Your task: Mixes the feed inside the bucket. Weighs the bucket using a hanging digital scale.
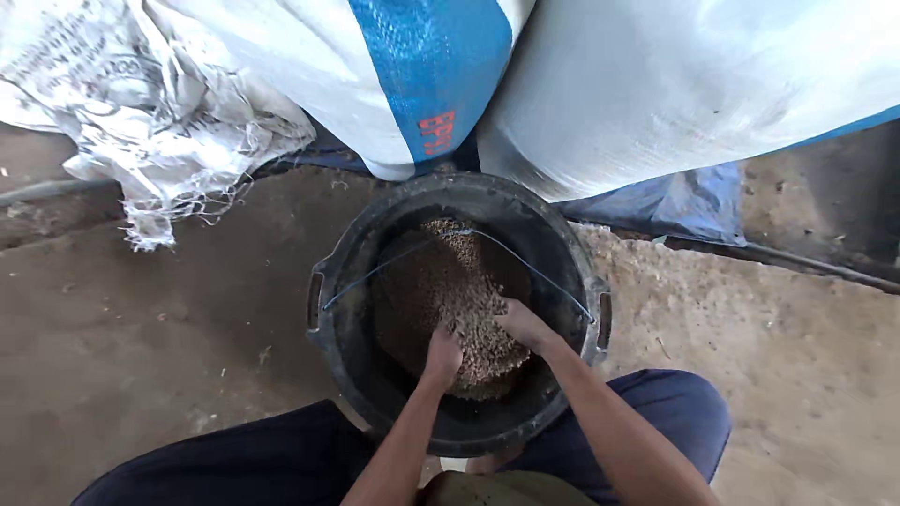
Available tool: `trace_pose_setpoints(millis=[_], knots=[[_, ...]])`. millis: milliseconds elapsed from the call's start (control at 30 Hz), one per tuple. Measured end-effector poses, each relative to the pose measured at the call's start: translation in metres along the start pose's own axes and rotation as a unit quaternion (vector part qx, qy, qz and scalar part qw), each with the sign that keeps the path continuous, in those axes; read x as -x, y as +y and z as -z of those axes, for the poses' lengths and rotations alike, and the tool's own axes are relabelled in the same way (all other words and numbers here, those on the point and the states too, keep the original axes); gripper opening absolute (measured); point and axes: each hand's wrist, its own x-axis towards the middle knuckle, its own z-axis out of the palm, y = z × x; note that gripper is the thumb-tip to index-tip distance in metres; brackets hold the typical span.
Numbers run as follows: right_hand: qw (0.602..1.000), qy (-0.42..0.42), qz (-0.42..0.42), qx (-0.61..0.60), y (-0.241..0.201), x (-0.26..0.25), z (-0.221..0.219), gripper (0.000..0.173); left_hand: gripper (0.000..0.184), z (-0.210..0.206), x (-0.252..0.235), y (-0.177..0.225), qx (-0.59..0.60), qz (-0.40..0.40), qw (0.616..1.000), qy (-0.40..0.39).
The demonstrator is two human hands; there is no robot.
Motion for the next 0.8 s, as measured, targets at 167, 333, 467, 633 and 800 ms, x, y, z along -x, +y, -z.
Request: trace_pose_setpoints(millis=[167,333,467,633,800], knots=[[0.95,0.046,0.014,0.309,-0.054,0.001,0.022,0.062,0.076,0.025,-0.011,0.038,-0.328,0.018,0.944,-0.04],[0.931,0.213,0.122,0.272,-0.102,-0.076,0.029,0.057,0.087,0.034,-0.007,0.056,-0.411,-0.025,0.911,-0.007],[0.963,0.154,0.039,0.216,-0.112,-0.129,0.017,0.063,0.054,0.047,0.001,0.079,-0.336,-0.141,0.927,0.089],[0.963,0.126,0.083,0.224,-0.094,-0.063,-0.018,0.042,0.046,0.056,-0.009,0.118,-0.357,-0.207,0.894,0.176],[0.926,0.149,0.197,0.286,-0.061,0.017,-0.04,0.039,0.063,0.036,-0.041,0.133,-0.317,-0.06,0.947,0.015]])
